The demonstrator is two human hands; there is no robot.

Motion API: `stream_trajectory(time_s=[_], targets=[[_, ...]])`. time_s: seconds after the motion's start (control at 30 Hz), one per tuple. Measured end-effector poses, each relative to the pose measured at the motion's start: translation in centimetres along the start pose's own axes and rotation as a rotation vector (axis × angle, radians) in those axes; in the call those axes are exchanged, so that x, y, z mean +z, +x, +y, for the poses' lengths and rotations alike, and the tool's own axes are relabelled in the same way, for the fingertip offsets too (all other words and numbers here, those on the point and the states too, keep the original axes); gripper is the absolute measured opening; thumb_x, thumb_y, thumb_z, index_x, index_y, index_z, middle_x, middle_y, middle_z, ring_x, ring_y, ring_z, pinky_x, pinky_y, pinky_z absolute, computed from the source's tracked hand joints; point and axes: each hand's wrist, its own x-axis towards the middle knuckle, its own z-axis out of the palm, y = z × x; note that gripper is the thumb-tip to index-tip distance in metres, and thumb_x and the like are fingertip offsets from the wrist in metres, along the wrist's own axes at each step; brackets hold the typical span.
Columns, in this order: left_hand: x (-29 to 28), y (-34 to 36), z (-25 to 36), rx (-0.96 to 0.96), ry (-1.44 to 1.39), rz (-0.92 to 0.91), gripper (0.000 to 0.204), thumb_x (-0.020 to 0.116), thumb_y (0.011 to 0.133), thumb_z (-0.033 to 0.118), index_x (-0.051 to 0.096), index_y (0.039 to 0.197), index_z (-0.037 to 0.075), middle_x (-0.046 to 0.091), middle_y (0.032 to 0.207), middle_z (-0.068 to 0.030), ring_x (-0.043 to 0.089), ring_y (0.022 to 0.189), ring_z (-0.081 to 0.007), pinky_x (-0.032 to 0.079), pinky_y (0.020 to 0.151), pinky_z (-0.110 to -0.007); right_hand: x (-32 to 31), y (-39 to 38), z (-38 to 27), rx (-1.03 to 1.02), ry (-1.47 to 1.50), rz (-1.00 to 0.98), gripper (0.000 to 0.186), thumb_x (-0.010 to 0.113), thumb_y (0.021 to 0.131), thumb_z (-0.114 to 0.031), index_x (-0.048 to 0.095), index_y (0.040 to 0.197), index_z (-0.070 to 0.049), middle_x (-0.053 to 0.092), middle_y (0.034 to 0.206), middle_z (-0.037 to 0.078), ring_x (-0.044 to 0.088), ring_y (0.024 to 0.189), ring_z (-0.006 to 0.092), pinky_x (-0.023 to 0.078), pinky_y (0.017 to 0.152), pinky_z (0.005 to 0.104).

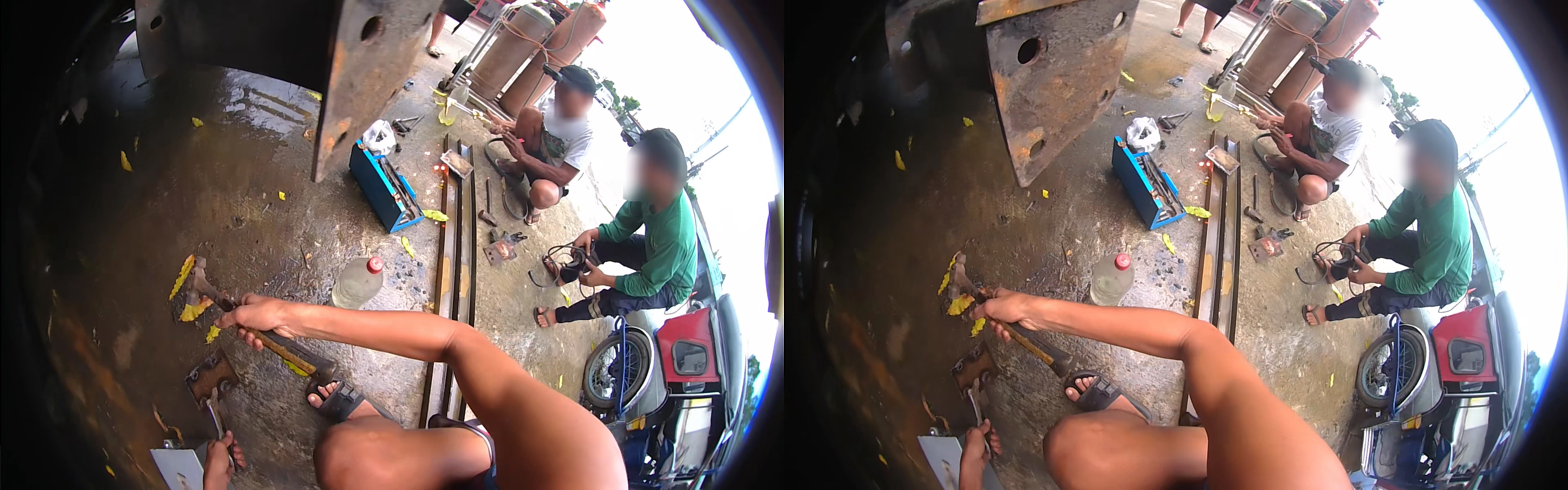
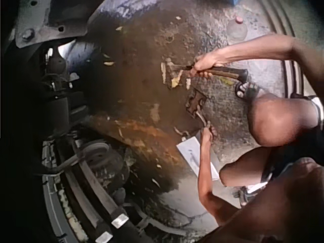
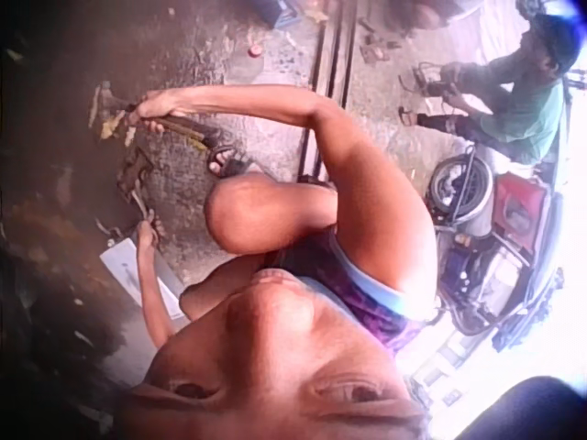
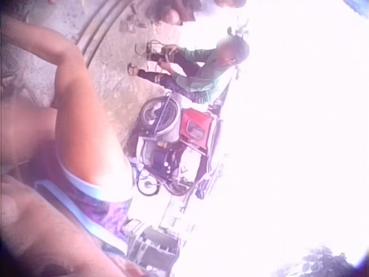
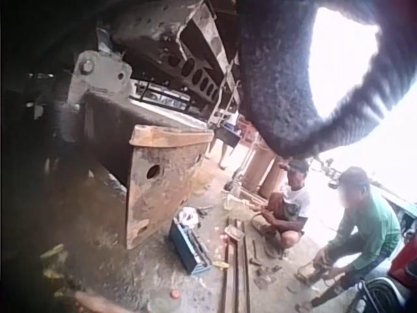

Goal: The person sits on the ground and uses a hammer and a metal punch to repeatedly strike a square metal plate. They adjust the plate's position and the punch's alignment multiple times while striking it. Another person is visible in the background welding nearby.

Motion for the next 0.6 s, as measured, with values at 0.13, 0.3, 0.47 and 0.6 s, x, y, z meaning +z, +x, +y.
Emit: stream_trajectory(time_s=[0.13,0.3,0.47,0.6], targets=[[1.4,0.8,-1.5,0.012,-0.019,0.045,0.035,0.058,0.107,0.036,0.047,0.087,0.009,0.044,0.066,-0.0035,0.045,0.053,-0.0168,0.038,0.048,-0.036,-1.0,2.4,3.3,0.094,0.063,0.076,0.029,0.069,0.099,-0.021,0.05,0.086,-0.004,0.048,0.068,0.0,0.048,0.048,0.0088,0.041,0.038,0.025],[0.9,4.2,-3.6,-0.034,-0.01,-0.002,0.033,0.06,0.106,0.035,0.045,0.095,0.008,0.045,0.065,-0.0047,0.045,0.052,-0.0182,0.039,0.046,-0.039,-2.1,3.8,9.6,0.124,0.088,0.149,0.031,0.071,0.098,-0.023,0.052,0.082,-0.005,0.05,0.064,-0.001,0.049,0.047,0.0087,0.041,0.038,0.0247],[0.3,6.2,-4.3,-0.055,0.043,-0.081,0.029,0.059,0.107,0.029,0.04,0.097,0.008,0.045,0.066,-0.0061,0.046,0.052,-0.0196,0.04,0.046,-0.04,-3.6,2.7,15.7,0.13,0.108,0.268,0.031,0.071,0.098,-0.024,0.05,0.081,-0.008,0.049,0.061,-0.003,0.048,0.046,0.0081,0.04,0.038,0.0253],[-0.6,2.9,-2.0,0.059,0.229,-0.054,0.029,0.058,0.107,0.029,0.041,0.097,0.008,0.044,0.067,-0.0064,0.045,0.052,-0.0191,0.039,0.046,-0.038,-3.5,0.3,16.4,0.115,0.213,0.279,0.033,0.072,0.098,-0.025,0.049,0.081,-0.01,0.048,0.06,-0.004,0.047,0.045,0.007,0.039,0.038,0.0255]])
